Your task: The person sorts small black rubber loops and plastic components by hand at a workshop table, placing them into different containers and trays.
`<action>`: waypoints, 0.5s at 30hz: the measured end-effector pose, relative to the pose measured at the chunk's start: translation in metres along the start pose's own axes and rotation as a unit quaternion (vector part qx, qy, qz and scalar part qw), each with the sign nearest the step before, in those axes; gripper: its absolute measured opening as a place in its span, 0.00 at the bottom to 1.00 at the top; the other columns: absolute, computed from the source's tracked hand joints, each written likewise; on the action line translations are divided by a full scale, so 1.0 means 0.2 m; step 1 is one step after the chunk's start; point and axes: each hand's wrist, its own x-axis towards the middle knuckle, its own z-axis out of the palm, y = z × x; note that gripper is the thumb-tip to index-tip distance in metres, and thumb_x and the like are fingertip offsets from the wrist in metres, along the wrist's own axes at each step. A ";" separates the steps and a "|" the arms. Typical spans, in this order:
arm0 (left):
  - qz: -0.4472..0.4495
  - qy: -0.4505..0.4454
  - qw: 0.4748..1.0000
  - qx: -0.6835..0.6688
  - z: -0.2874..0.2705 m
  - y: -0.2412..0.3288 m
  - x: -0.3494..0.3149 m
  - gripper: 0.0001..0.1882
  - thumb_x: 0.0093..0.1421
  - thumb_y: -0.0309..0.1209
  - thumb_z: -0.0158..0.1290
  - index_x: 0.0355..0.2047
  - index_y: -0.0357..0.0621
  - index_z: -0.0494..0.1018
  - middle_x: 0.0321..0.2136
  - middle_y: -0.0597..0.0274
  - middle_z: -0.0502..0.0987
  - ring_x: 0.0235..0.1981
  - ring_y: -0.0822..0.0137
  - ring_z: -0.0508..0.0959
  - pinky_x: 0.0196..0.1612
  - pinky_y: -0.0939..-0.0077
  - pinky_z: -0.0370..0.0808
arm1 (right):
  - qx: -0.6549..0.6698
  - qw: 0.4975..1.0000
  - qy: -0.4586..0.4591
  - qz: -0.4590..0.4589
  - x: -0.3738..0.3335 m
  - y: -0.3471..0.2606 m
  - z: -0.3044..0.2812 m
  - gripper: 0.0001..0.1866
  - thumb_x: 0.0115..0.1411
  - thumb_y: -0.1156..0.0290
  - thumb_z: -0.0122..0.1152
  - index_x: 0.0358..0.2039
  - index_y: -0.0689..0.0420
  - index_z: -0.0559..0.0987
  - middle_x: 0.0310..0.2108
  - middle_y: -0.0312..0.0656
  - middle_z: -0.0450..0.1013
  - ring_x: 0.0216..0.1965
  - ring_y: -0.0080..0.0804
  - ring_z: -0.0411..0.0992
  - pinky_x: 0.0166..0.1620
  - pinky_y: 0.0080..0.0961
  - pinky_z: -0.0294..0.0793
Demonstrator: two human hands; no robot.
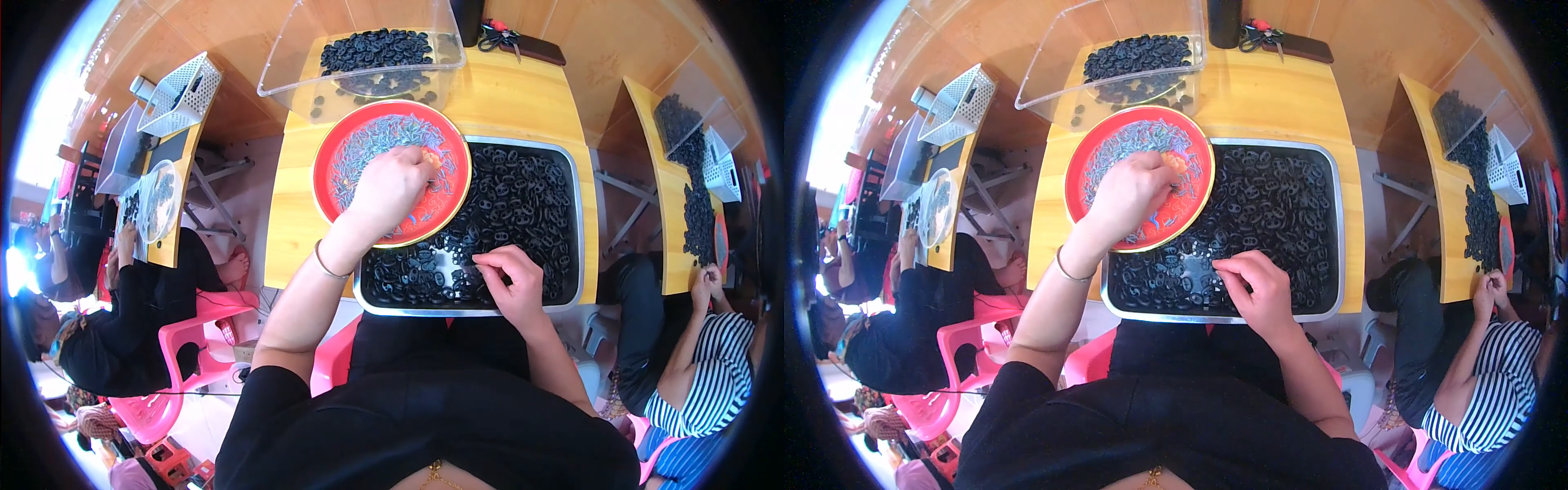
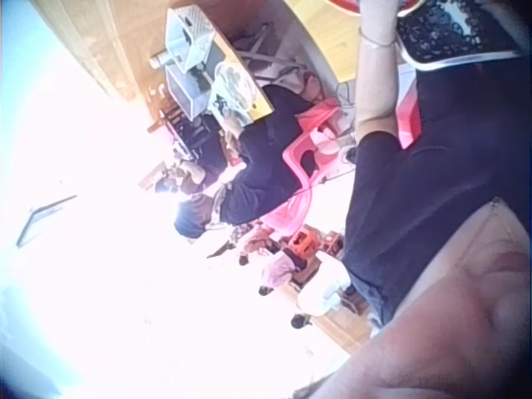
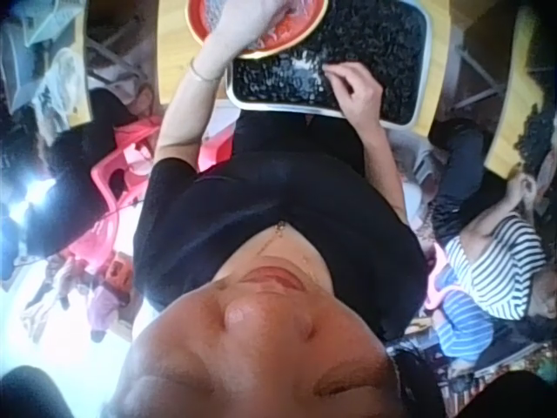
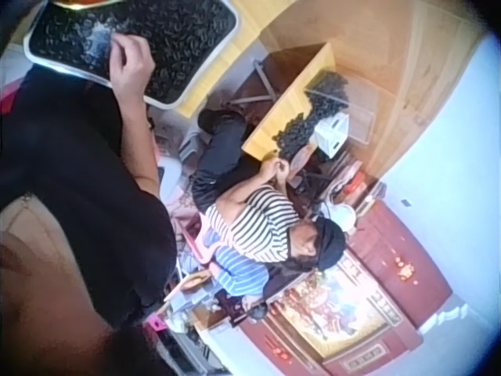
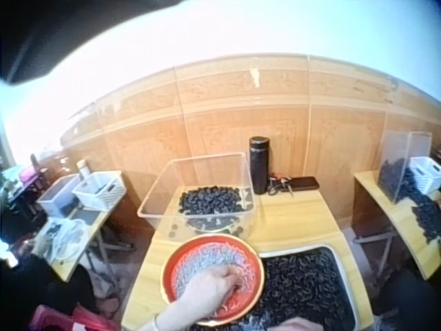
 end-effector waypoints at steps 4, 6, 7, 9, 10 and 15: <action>0.015 0.023 0.999 0.035 0.03 0.00 0.02 0.03 0.47 0.26 0.49 0.23 0.41 0.71 0.23 0.59 0.71 0.31 0.60 0.75 0.33 0.67 0.74 | 0.005 1.000 -0.001 0.003 0.01 -0.01 0.00 0.09 0.47 0.83 0.61 0.31 0.59 0.78 0.26 0.41 0.72 0.25 0.29 0.72 0.26 0.20 0.70; 0.033 -0.010 0.997 0.062 0.00 0.01 0.03 0.03 0.46 0.26 0.49 0.22 0.41 0.71 0.23 0.60 0.71 0.31 0.62 0.75 0.33 0.68 0.74 | 0.006 1.000 0.003 0.002 0.01 -0.01 0.00 0.09 0.47 0.83 0.61 0.31 0.59 0.78 0.26 0.41 0.72 0.25 0.29 0.72 0.26 0.20 0.70; 0.034 -0.010 0.997 0.062 0.00 0.01 0.04 0.03 0.46 0.26 0.49 0.22 0.41 0.71 0.23 0.60 0.71 0.31 0.62 0.75 0.33 0.68 0.74 | 0.007 1.000 0.006 -0.002 0.01 0.00 0.00 0.09 0.47 0.83 0.61 0.31 0.59 0.78 0.26 0.41 0.72 0.25 0.29 0.72 0.26 0.20 0.70; 0.033 -0.020 0.996 0.075 0.00 0.01 0.04 0.03 0.46 0.26 0.49 0.23 0.42 0.71 0.24 0.60 0.72 0.31 0.62 0.75 0.34 0.69 0.74 | 0.005 1.000 0.006 0.000 0.01 0.00 0.00 0.09 0.47 0.83 0.61 0.31 0.59 0.78 0.26 0.41 0.72 0.25 0.29 0.72 0.26 0.20 0.71; 0.033 -0.020 0.996 0.075 0.01 0.01 0.04 0.03 0.46 0.26 0.49 0.23 0.42 0.71 0.24 0.60 0.72 0.31 0.62 0.75 0.34 0.69 0.74 | 0.005 1.000 0.005 0.001 0.01 0.00 0.00 0.09 0.47 0.83 0.61 0.31 0.59 0.78 0.26 0.41 0.72 0.25 0.29 0.72 0.26 0.19 0.71; 0.030 -0.039 0.999 -0.001 0.01 0.00 0.06 0.05 0.44 0.23 0.53 0.24 0.40 0.69 0.23 0.58 0.70 0.30 0.56 0.74 0.34 0.65 0.72 | -0.001 1.000 0.007 0.007 0.03 -0.01 -0.01 0.09 0.48 0.83 0.61 0.31 0.59 0.78 0.26 0.41 0.72 0.25 0.28 0.72 0.26 0.19 0.71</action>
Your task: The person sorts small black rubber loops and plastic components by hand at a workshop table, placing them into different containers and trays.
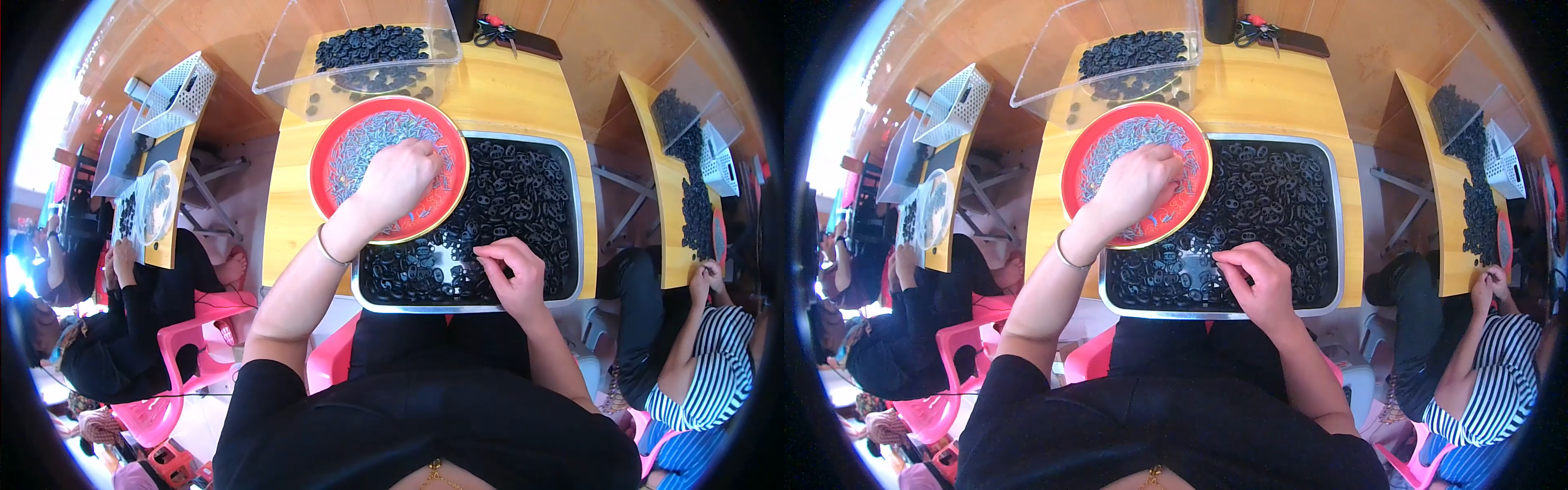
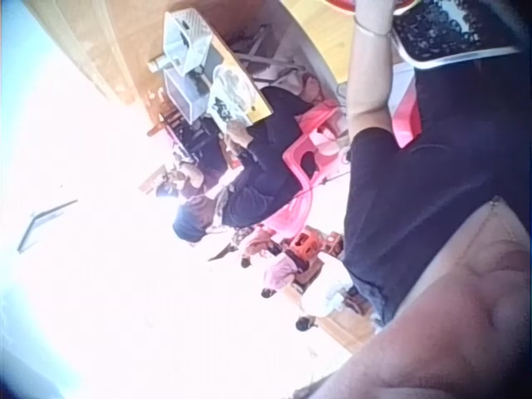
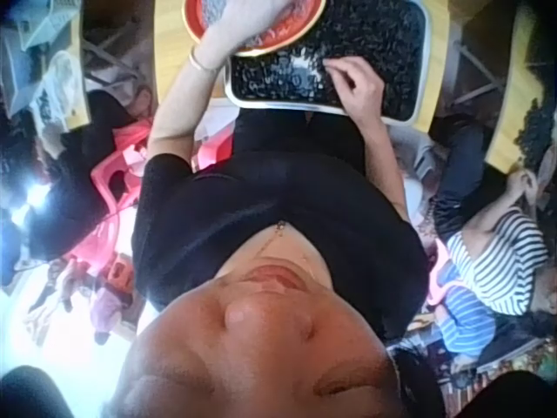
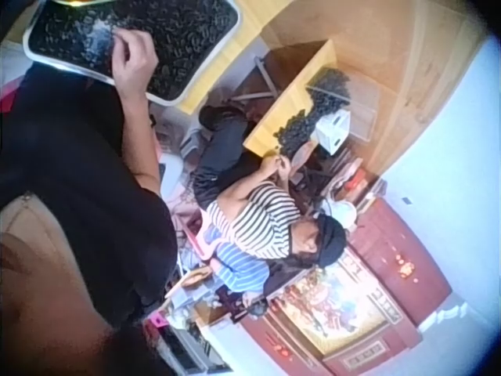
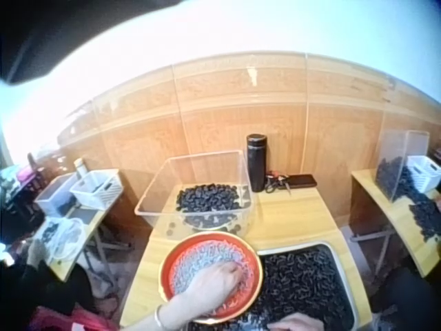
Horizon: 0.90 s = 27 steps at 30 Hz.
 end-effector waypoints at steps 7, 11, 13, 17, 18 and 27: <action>-0.014 -0.022 0.999 -0.035 0.00 -0.04 0.01 0.05 0.44 0.23 0.53 0.23 0.40 0.70 0.25 0.56 0.72 0.32 0.56 0.75 0.36 0.65 0.73 | -0.005 1.000 0.017 0.003 0.02 0.00 -0.01 0.08 0.48 0.84 0.60 0.30 0.60 0.79 0.26 0.40 0.72 0.23 0.23 0.69 0.25 0.15 0.67; -0.017 -0.031 0.999 0.005 0.04 -0.04 0.03 0.04 0.44 0.24 0.52 0.23 0.40 0.71 0.25 0.55 0.73 0.32 0.55 0.75 0.35 0.64 0.73 | -0.007 1.000 0.017 0.004 0.02 0.00 -0.01 0.08 0.48 0.84 0.59 0.30 0.60 0.79 0.25 0.39 0.72 0.23 0.23 0.69 0.25 0.14 0.67; -0.022 -0.036 0.999 0.017 0.04 -0.04 0.03 0.04 0.43 0.24 0.52 0.23 0.40 0.71 0.25 0.55 0.73 0.31 0.55 0.75 0.35 0.64 0.73 | -0.013 1.000 0.012 0.001 0.02 0.00 -0.02 0.08 0.49 0.82 0.61 0.31 0.58 0.79 0.26 0.40 0.72 0.24 0.27 0.71 0.25 0.18 0.70; -0.040 -0.086 0.995 0.019 0.03 -0.05 0.06 0.03 0.42 0.25 0.52 0.20 0.39 0.71 0.23 0.54 0.73 0.29 0.54 0.76 0.34 0.63 0.74 | -0.024 0.999 0.022 0.001 0.06 -0.02 -0.05 0.08 0.49 0.82 0.60 0.31 0.59 0.79 0.26 0.40 0.72 0.24 0.27 0.71 0.26 0.18 0.71; -0.051 -0.106 0.993 0.009 0.02 -0.05 0.07 0.03 0.41 0.25 0.52 0.19 0.39 0.71 0.22 0.54 0.73 0.29 0.54 0.76 0.33 0.62 0.74 | -0.026 0.999 0.022 0.003 0.06 -0.01 -0.06 0.08 0.49 0.82 0.60 0.31 0.59 0.79 0.26 0.40 0.72 0.24 0.27 0.71 0.26 0.18 0.71; -0.177 -0.064 0.892 -0.410 -0.09 -0.05 -0.07 0.02 0.45 0.21 0.53 0.19 0.37 0.70 0.23 0.58 0.77 0.23 0.71 0.77 0.29 0.78 0.75 | -0.067 0.990 -0.123 0.012 0.14 0.00 -0.06 0.06 0.50 0.77 0.60 0.31 0.59 0.78 0.28 0.39 0.72 0.26 0.30 0.72 0.29 0.22 0.71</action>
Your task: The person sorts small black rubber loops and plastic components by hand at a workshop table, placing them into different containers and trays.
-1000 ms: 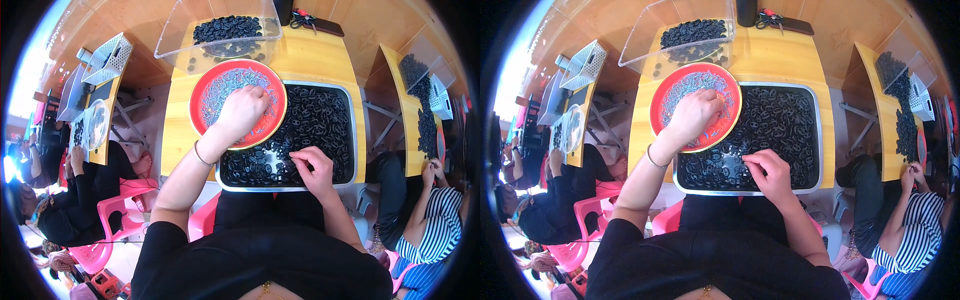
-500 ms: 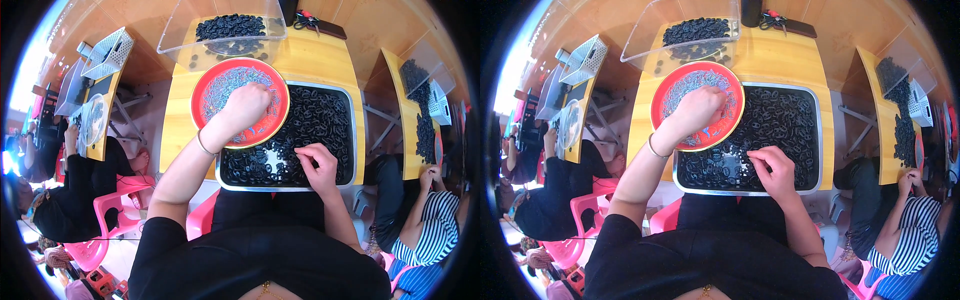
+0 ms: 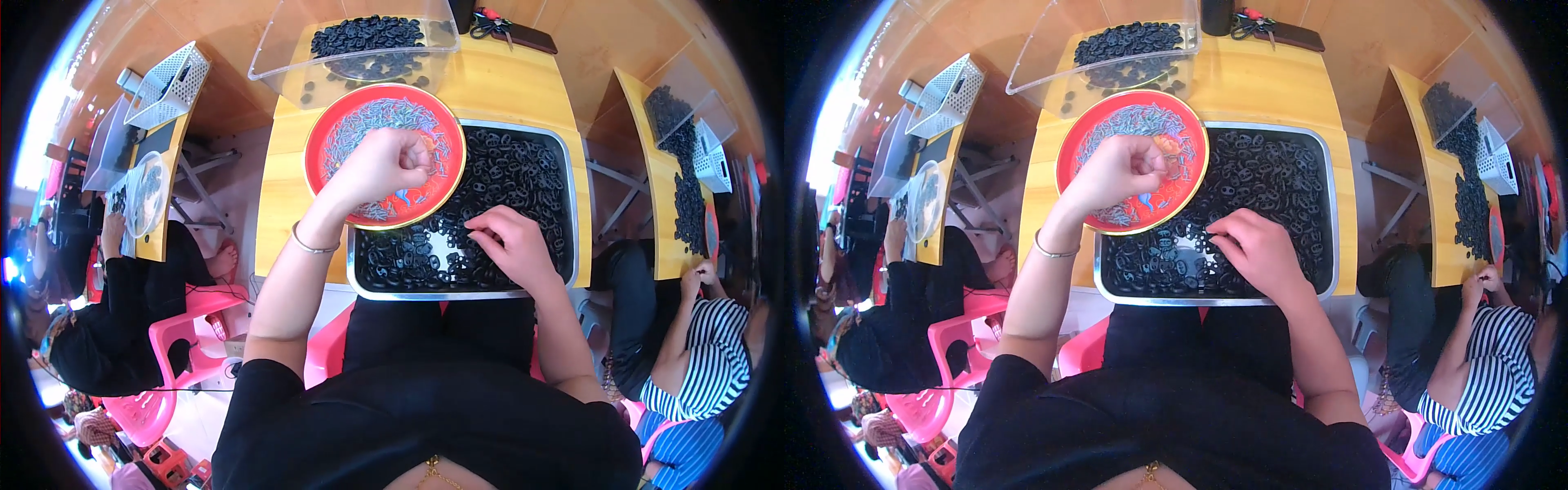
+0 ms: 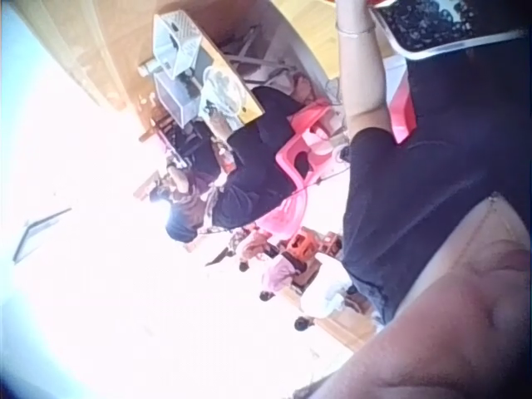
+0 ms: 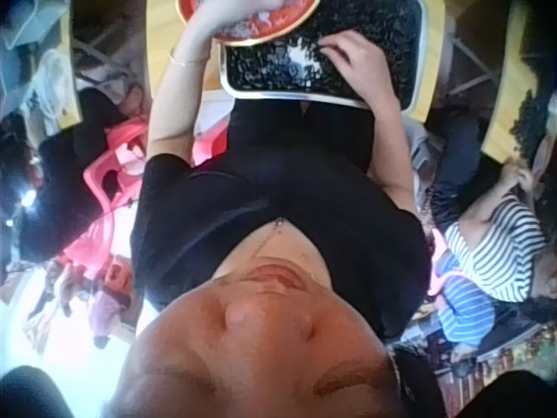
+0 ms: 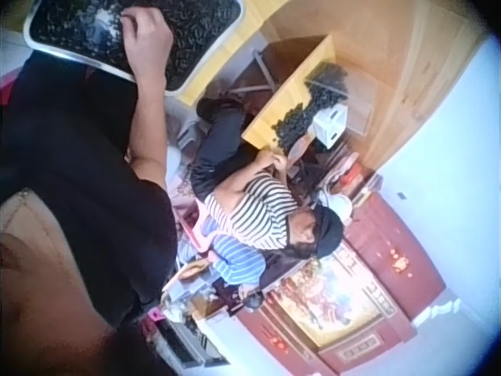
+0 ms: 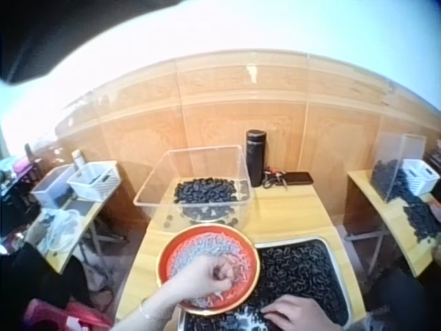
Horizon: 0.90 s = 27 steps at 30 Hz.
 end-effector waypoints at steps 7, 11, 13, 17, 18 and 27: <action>-0.052 -0.025 0.941 -0.333 -0.01 -0.03 -0.19 0.04 0.52 0.18 0.50 0.26 0.39 0.69 0.25 0.61 0.77 0.23 0.78 0.76 0.26 0.88 0.72 | -0.158 0.980 -0.096 -0.069 0.06 0.00 0.11 0.04 0.47 0.73 0.59 0.26 0.55 0.75 0.24 0.40 0.68 0.28 0.38 0.72 0.31 0.33 0.73; -0.050 0.004 0.908 -0.416 0.03 -0.02 -0.32 0.04 0.54 0.21 0.54 0.29 0.40 0.70 0.26 0.62 0.77 0.23 0.79 0.75 0.26 0.89 0.72 | -0.211 0.967 -0.133 -0.051 0.07 -0.02 0.14 0.06 0.47 0.72 0.60 0.28 0.55 0.74 0.25 0.39 0.69 0.31 0.37 0.72 0.32 0.33 0.73; -0.054 0.008 0.895 -0.443 0.07 0.04 -0.39 0.06 0.54 0.21 0.54 0.33 0.39 0.72 0.26 0.63 0.77 0.23 0.79 0.75 0.27 0.89 0.72 | -0.221 0.964 -0.140 -0.044 0.07 -0.02 0.14 0.07 0.47 0.72 0.60 0.29 0.54 0.74 0.26 0.39 0.69 0.32 0.37 0.72 0.33 0.33 0.73; -0.055 -0.028 0.880 -0.471 0.22 0.05 -0.51 0.07 0.55 0.21 0.53 0.35 0.39 0.75 0.29 0.66 0.77 0.27 0.80 0.74 0.30 0.88 0.71 | -0.207 0.965 -0.155 -0.044 0.06 -0.01 0.13 0.07 0.46 0.71 0.61 0.28 0.52 0.74 0.27 0.38 0.70 0.33 0.37 0.72 0.33 0.33 0.72; -0.065 -0.034 0.875 -0.478 0.25 0.07 -0.53 0.07 0.56 0.22 0.52 0.35 0.39 0.75 0.29 0.66 0.76 0.27 0.80 0.73 0.31 0.87 0.71 | -0.202 0.966 -0.154 -0.047 0.06 -0.01 0.13 0.07 0.46 0.70 0.61 0.28 0.51 0.74 0.27 0.37 0.70 0.32 0.37 0.72 0.33 0.32 0.72; -0.114 0.041 0.871 -0.475 0.46 0.01 -0.54 0.06 0.57 0.21 0.52 0.35 0.38 0.75 0.29 0.67 0.75 0.28 0.81 0.72 0.32 0.88 0.69 | -0.226 0.962 -0.148 -0.039 0.05 0.00 0.19 0.07 0.46 0.70 0.61 0.26 0.54 0.74 0.26 0.38 0.70 0.34 0.36 0.72 0.32 0.32 0.72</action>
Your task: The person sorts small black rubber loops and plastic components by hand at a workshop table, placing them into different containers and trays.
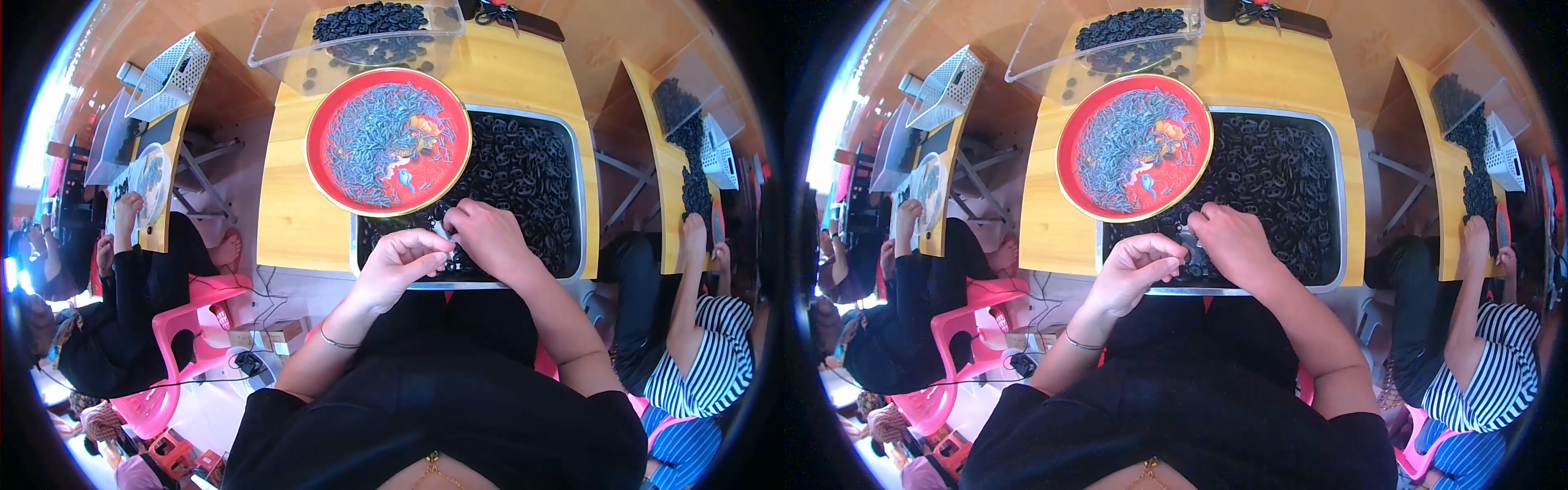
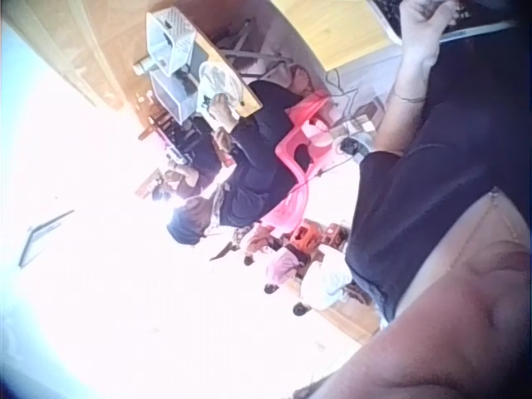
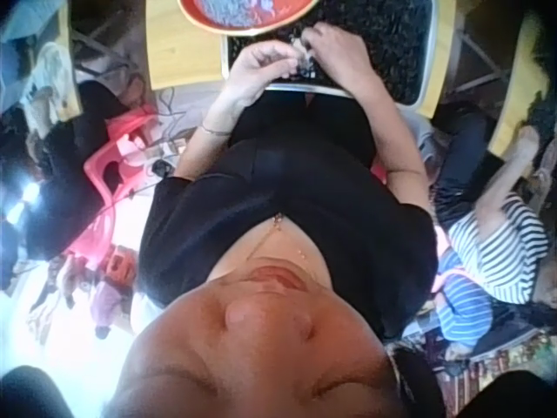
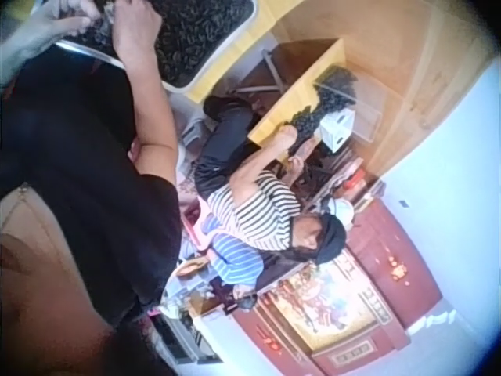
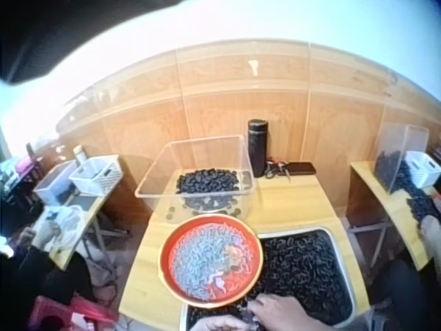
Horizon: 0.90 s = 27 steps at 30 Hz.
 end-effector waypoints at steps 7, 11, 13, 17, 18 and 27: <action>0.047 0.033 0.998 0.005 -0.01 -0.03 0.05 0.08 0.53 0.15 0.52 0.33 0.39 0.71 0.32 0.65 0.75 0.34 0.78 0.73 0.41 0.84 0.70 | -0.003 1.000 -0.022 -0.006 0.01 0.03 -0.01 0.05 0.46 0.73 0.56 0.25 0.57 0.73 0.26 0.42 0.71 0.33 0.39 0.73 0.32 0.34 0.73; 0.058 0.058 0.996 0.023 -0.02 -0.06 0.04 0.09 0.52 0.14 0.52 0.32 0.38 0.71 0.30 0.66 0.75 0.33 0.79 0.73 0.40 0.84 0.70 | -0.008 0.998 -0.055 -0.002 0.02 0.03 -0.03 0.07 0.45 0.72 0.61 0.25 0.55 0.73 0.28 0.39 0.71 0.32 0.38 0.73 0.32 0.34 0.72; 0.060 0.061 0.996 0.021 -0.02 -0.06 0.04 0.09 0.52 0.14 0.52 0.32 0.38 0.71 0.30 0.66 0.75 0.33 0.79 0.73 0.40 0.85 0.70 | -0.005 0.998 -0.068 -0.003 0.03 0.01 -0.04 0.07 0.45 0.72 0.61 0.25 0.55 0.73 0.28 0.39 0.71 0.32 0.38 0.73 0.32 0.34 0.72; 0.067 0.065 0.996 0.006 -0.03 -0.07 0.05 0.09 0.52 0.14 0.52 0.32 0.39 0.71 0.29 0.66 0.75 0.32 0.79 0.73 0.39 0.85 0.70 | 0.014 0.999 -0.045 -0.010 0.04 -0.02 -0.02 0.05 0.45 0.72 0.59 0.25 0.56 0.74 0.27 0.41 0.71 0.31 0.39 0.74 0.31 0.34 0.73; 0.067 0.065 0.996 0.007 -0.03 -0.07 0.05 0.09 0.52 0.14 0.52 0.32 0.39 0.71 0.29 0.66 0.75 0.32 0.79 0.73 0.39 0.85 0.70 | 0.003 0.999 -0.037 -0.009 0.04 -0.03 -0.01 0.04 0.47 0.72 0.56 0.24 0.58 0.74 0.27 0.43 0.71 0.31 0.39 0.74 0.31 0.34 0.73; 0.066 0.061 0.996 -0.023 -0.04 -0.07 0.06 0.09 0.53 0.14 0.52 0.32 0.39 0.71 0.29 0.66 0.76 0.32 0.77 0.75 0.40 0.85 0.71 | 0.003 1.000 -0.005 -0.017 -0.02 -0.02 0.00 0.07 0.44 0.74 0.62 0.24 0.56 0.73 0.27 0.41 0.71 0.33 0.38 0.72 0.33 0.33 0.72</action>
